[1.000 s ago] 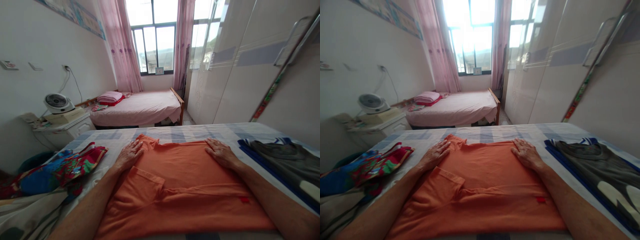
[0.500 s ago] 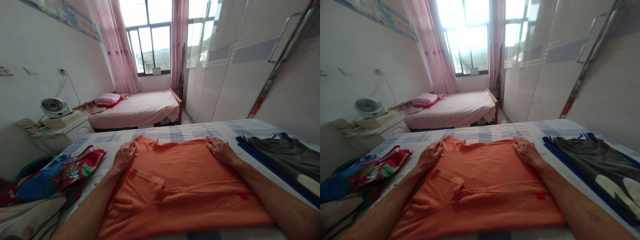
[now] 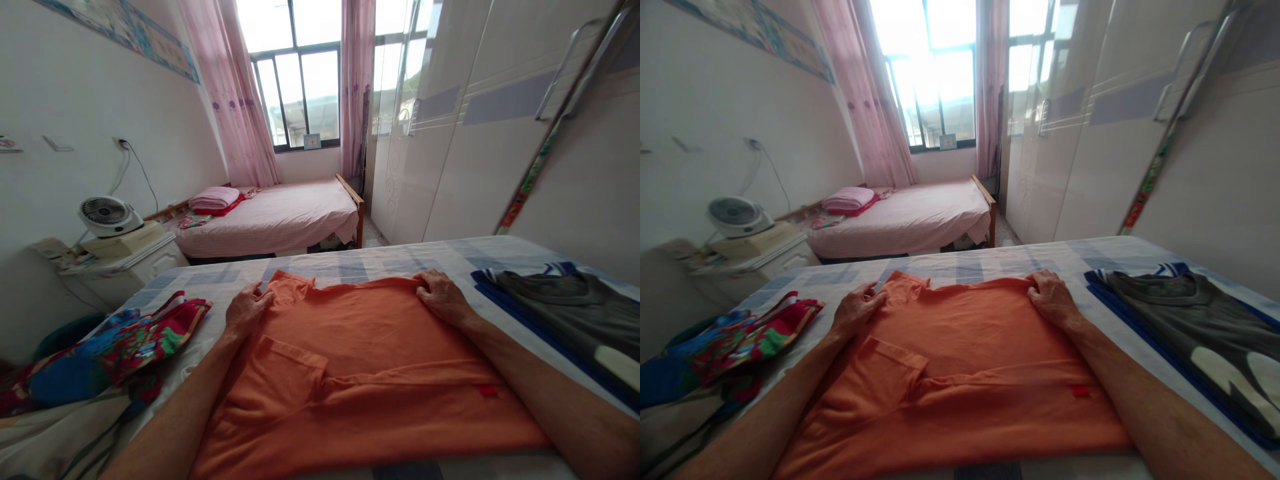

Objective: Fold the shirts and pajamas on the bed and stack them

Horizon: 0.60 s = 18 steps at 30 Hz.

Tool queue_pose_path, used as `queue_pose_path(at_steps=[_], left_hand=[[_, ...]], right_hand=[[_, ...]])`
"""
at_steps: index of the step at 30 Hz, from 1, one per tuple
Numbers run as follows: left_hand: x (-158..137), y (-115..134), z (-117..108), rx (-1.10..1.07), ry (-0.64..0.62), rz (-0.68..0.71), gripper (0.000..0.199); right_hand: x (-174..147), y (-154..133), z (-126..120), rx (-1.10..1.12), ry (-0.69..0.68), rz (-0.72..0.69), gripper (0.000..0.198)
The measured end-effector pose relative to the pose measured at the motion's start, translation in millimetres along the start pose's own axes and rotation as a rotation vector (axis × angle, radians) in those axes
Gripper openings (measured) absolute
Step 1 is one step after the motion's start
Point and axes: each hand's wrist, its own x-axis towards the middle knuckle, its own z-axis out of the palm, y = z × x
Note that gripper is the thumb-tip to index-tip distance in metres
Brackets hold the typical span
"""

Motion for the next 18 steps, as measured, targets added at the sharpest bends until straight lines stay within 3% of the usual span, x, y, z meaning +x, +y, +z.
queue_pose_path(at_steps=[2, 5, 9, 11, 15, 18], left_hand=[[0, 1, -1, 0.011, -0.020, -0.016, 0.047], [-1, 2, 0, 0.030, -0.025, 0.032, 0.025], [0, 2, 3, -0.092, 0.059, 0.120, 0.013], [0, 3, 4, -0.255, 0.053, 0.118, 0.018], [0, 11, 3, -0.638, -0.103, 0.039, 0.056], [0, 22, -7, -0.811, -0.087, 0.035, 0.067]], right_hand=[[0, 0, -1, 0.021, 0.015, -0.003, 0.025], [0, -1, -1, 0.057, 0.027, 0.008, 0.019], [-1, -2, -1, 0.086, 0.024, 0.028, 0.017], [-2, -4, -2, 0.092, 0.032, 0.017, 0.021], [-4, -10, -6, 0.044, 0.017, -0.018, 0.022], [-6, -15, -15, 0.007, 0.028, -0.029, 0.020]])
